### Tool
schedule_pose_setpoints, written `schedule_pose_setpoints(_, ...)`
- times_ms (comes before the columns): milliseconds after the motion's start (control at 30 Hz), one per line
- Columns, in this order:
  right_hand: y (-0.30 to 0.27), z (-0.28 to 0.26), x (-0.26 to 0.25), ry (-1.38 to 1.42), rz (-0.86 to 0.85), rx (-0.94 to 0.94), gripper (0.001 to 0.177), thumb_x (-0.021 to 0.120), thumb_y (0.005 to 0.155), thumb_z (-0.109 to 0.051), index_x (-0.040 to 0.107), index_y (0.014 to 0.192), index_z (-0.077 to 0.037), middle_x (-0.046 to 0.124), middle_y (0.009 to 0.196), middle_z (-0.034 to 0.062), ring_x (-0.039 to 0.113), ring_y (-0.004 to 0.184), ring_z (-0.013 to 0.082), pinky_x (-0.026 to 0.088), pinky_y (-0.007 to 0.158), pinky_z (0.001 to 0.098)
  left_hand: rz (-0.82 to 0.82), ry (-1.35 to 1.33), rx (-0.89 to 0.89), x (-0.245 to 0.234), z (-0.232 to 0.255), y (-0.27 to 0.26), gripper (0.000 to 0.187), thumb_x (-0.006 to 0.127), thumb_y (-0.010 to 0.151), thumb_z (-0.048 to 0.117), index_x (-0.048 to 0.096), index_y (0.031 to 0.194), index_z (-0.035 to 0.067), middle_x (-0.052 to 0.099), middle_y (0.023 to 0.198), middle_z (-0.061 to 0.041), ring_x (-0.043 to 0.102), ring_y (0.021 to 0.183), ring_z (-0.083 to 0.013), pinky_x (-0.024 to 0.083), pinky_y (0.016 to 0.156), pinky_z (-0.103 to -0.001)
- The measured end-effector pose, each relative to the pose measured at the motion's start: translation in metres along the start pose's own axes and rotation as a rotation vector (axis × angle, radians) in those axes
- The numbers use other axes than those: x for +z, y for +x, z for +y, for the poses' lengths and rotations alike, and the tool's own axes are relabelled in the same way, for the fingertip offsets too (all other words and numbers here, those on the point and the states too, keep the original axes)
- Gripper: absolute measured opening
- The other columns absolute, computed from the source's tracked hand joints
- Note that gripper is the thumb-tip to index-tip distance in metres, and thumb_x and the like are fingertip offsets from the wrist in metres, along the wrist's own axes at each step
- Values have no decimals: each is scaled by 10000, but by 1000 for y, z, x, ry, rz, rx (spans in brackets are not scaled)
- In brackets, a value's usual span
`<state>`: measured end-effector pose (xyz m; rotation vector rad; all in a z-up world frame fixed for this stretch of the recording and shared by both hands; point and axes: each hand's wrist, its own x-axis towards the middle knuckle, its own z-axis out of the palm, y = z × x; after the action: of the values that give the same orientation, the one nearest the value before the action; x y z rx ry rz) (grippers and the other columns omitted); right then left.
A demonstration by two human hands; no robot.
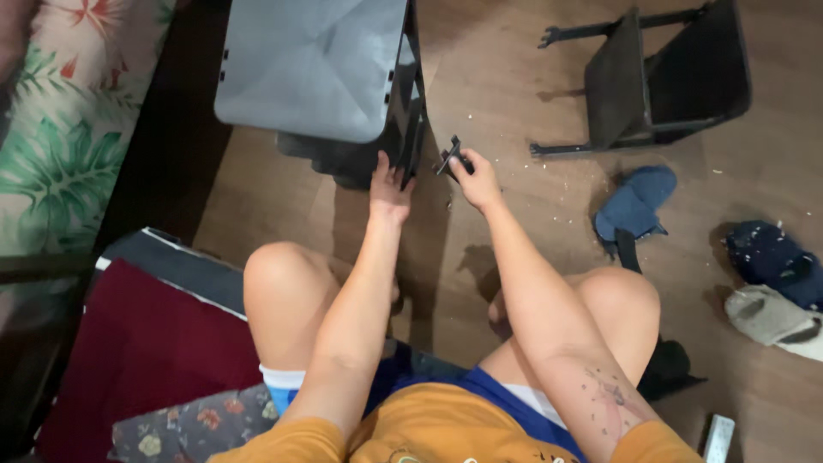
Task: The person assembles a black plastic shelving unit by hand, connecting the side supports to the shelves and snapping the tiers together while sitting on the floor.
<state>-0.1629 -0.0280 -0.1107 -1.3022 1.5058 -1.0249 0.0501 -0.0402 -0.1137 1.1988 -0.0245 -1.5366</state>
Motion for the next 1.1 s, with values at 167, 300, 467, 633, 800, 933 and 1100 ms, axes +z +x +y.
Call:
schedule_pose_setpoints(167, 49, 10, 18, 147, 48, -26, 288, 702, 982, -239, 695, 1143, -1, 738, 962, 89, 657, 877, 156, 534, 825, 322, 25, -122, 62, 12, -11, 32, 674, 671, 934, 366, 446, 1477, 37, 546, 1454, -125, 560, 1329, -335, 372, 1109, -534)
schedule_pose_setpoints(300, 75, 11, 28, 127, -81, -14, 281, 677, 995, -256, 704, 1131, -12, 739, 940, 76, 666, 865, 157, 537, 808, 323, 120, -59, 20, -3, 14, 18, 605, 648, 994, 313, 445, 1454, -22, 558, 1431, -150, 654, 1203, -373, 478, 1086, -518)
schedule_pose_setpoints(467, 66, 24, 51, 138, -179, 53, 285, 703, 960, -282, 716, 1098, -33, 741, 892, 99, 649, 824, 172, 534, 774, 323, 154, -103, -48, -19, 36, -6, 540, 664, 1016, 263, 450, 1438, 3, 557, 1369, -137, 653, 1197, -394, 500, 1084, -467)
schedule_pose_setpoints(633, 51, 3, 69, -229, -23, 36, 259, 741, 927, -368, 773, 1031, -132, 779, 950, 147, 705, 927, 350, 472, 898, 490, 87, -132, -106, -18, 36, -16, 508, 646, 975, 253, 462, 1426, 109, 566, 1330, -75, 642, 1192, -367, 500, 1049, -465)
schedule_pose_setpoints(800, 49, -22, 59, -155, -67, 52, 276, 713, 901, -404, 777, 1025, -166, 776, 948, 128, 734, 927, 337, 535, 871, 453, 66, -47, -96, -26, 30, -18, 429, 649, 991, 277, 506, 1363, 115, 588, 1307, -75, 642, 1178, -331, 462, 927, -453)
schedule_pose_setpoints(933, 47, -23, 55, -60, -135, 57, 269, 732, 897, -351, 779, 1038, -126, 770, 900, 138, 750, 846, 278, 573, 791, 388, 76, -75, -106, -28, 30, -21, 351, 661, 978, 251, 558, 1290, 130, 590, 1291, -60, 585, 1148, -315, 502, 936, -453)
schedule_pose_setpoints(1100, 46, -16, 65, 138, -95, 24, 250, 736, 906, -288, 761, 1015, -65, 762, 836, 101, 702, 755, 154, 561, 730, 321, 57, -143, -77, -25, 30, -16, 382, 651, 975, 174, 544, 1327, 72, 538, 1358, -74, 527, 1225, -386, 516, 1063, -528)
